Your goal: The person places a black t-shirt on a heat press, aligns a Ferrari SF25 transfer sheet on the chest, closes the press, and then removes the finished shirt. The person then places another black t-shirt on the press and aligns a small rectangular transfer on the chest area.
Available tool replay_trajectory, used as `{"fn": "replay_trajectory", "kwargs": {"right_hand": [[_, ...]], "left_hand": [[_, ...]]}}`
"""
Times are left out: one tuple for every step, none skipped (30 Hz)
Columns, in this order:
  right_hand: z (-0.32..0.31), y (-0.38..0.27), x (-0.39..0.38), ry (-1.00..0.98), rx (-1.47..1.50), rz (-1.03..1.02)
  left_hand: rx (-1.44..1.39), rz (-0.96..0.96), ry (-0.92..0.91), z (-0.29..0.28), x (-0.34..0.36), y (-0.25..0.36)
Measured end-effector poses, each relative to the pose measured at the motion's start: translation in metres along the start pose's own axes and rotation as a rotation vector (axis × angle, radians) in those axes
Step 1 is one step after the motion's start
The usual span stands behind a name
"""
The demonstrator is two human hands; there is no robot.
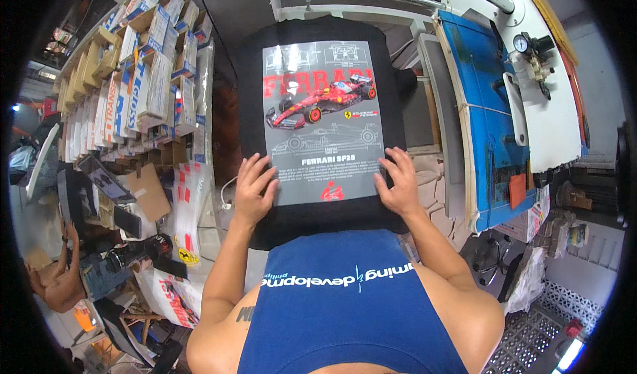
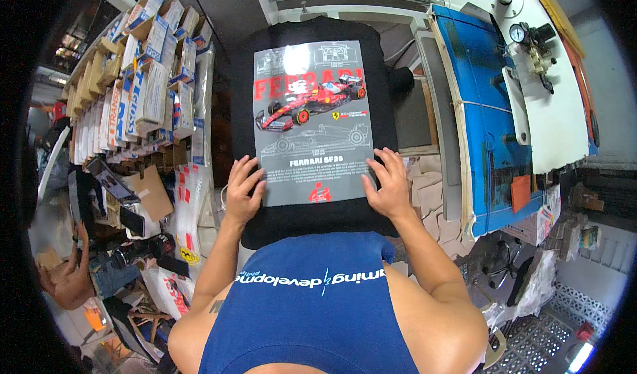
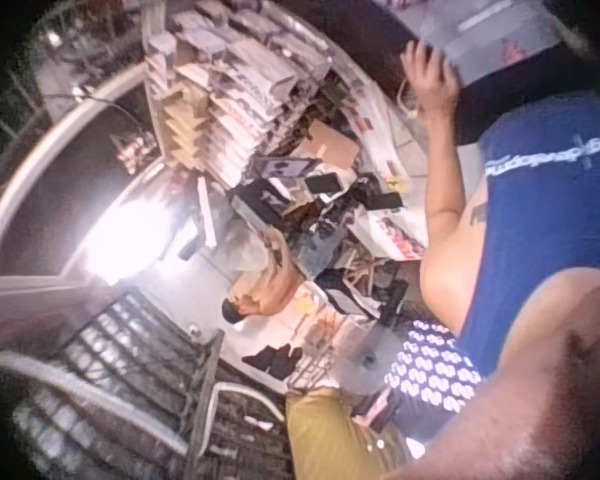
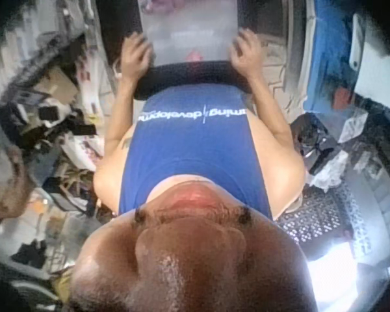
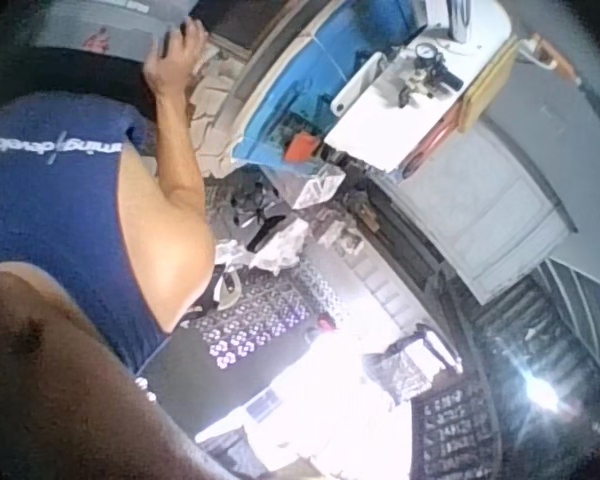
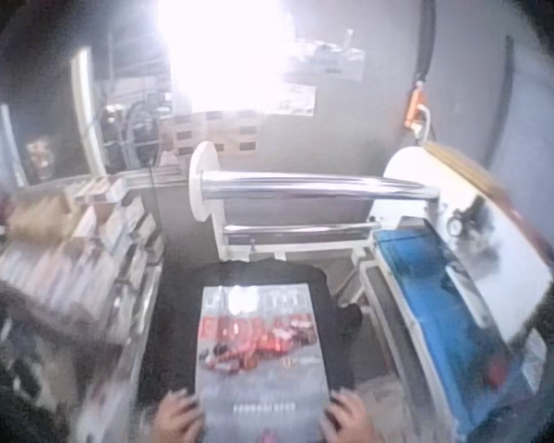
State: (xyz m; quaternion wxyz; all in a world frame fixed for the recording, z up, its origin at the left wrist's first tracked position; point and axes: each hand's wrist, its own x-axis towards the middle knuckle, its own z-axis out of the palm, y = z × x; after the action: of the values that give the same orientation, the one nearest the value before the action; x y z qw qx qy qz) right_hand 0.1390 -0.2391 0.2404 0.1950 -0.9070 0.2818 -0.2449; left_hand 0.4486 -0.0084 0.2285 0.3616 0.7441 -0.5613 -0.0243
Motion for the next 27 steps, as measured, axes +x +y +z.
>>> {"fn": "replay_trajectory", "kwargs": {"right_hand": [[0.000, -0.005, -0.008, -0.042, -0.021, 0.025], [0.001, -0.008, -0.012, -0.036, -0.031, 0.006], [0.002, -0.008, -0.014, -0.041, -0.047, -0.003], [0.003, -0.008, -0.015, -0.050, -0.062, -0.002], [0.004, -0.007, -0.015, -0.039, -0.063, -0.021], [0.004, -0.006, -0.015, -0.034, -0.063, -0.028], [0.005, -0.005, -0.015, -0.022, -0.056, -0.039], [0.006, -0.004, -0.016, -0.027, -0.069, -0.036], [0.007, -0.004, -0.016, -0.025, -0.075, -0.038], [0.007, -0.003, -0.017, -0.024, -0.082, -0.040], [0.008, -0.002, -0.017, -0.024, -0.084, -0.043], [0.008, -0.002, -0.018, -0.024, -0.086, -0.045], [0.008, -0.002, -0.018, -0.015, -0.081, -0.047], [0.008, -0.001, -0.019, -0.023, -0.090, -0.049], [0.008, -0.001, -0.019, -0.023, -0.090, -0.048], [0.008, -0.001, -0.019, -0.030, -0.091, -0.038], [0.008, -0.001, -0.019, -0.023, -0.087, -0.044], [0.008, 0.000, -0.019, -0.024, -0.084, -0.040], [0.008, 0.000, -0.018, -0.025, -0.082, -0.038], [0.008, 0.000, -0.018, -0.023, -0.078, -0.034], [0.008, 0.000, -0.017, -0.020, -0.075, -0.034], [0.008, 0.000, -0.017, 0.000, -0.066, -0.050], [0.008, -0.001, -0.017, -0.016, -0.071, -0.033], [0.007, -0.001, -0.017, -0.017, -0.070, -0.032], [0.007, -0.002, -0.018, -0.014, -0.062, -0.022], [0.006, -0.004, -0.018, -0.005, -0.074, -0.041], [0.005, -0.004, -0.019, 0.007, -0.079, -0.048]], "left_hand": [[0.018, -0.002, -0.052, 0.002, -0.005, 0.005], [0.024, -0.011, -0.038, 0.004, -0.007, 0.007], [0.020, 0.014, -0.022, 0.006, -0.007, 0.007], [0.014, 0.015, -0.013, 0.007, -0.007, 0.006], [-0.001, 0.012, 0.004, 0.007, -0.008, 0.005], [0.007, 0.013, 0.003, 0.008, -0.008, 0.004], [0.006, 0.012, 0.008, 0.008, -0.009, 0.003], [0.001, 0.018, 0.009, 0.009, -0.010, 0.002], [0.003, 0.014, 0.016, 0.009, -0.010, 0.002], [0.002, 0.015, 0.020, 0.010, -0.011, 0.001], [0.000, 0.013, 0.018, 0.011, -0.012, 0.001], [-0.003, 0.017, 0.026, 0.012, -0.013, 0.000], [-0.005, 0.016, 0.028, 0.013, -0.013, 0.000], [-0.011, 0.007, 0.033, 0.013, -0.013, -0.001], [-0.004, 0.018, 0.033, 0.013, -0.014, -0.001], [-0.001, 0.022, 0.037, 0.013, -0.014, -0.001], [-0.001, 0.014, 0.031, 0.013, -0.014, -0.001], [0.004, 0.027, 0.038, 0.013, -0.014, -0.002], [0.007, 0.029, 0.035, 0.013, -0.014, -0.002], [0.007, 0.025, 0.025, 0.013, -0.014, -0.002], [0.004, 0.047, 0.036, 0.013, -0.013, -0.002], [0.005, 0.031, 0.032, 0.013, -0.012, -0.001], [0.001, 0.051, 0.044, 0.012, -0.011, 0.000], [0.009, 0.034, 0.031, 0.012, -0.011, 0.001], [0.011, 0.035, 0.030, 0.011, -0.011, 0.003], [0.009, 0.021, 0.028, 0.010, -0.010, 0.006], [0.017, 0.027, 0.024, 0.009, -0.010, 0.008]]}}
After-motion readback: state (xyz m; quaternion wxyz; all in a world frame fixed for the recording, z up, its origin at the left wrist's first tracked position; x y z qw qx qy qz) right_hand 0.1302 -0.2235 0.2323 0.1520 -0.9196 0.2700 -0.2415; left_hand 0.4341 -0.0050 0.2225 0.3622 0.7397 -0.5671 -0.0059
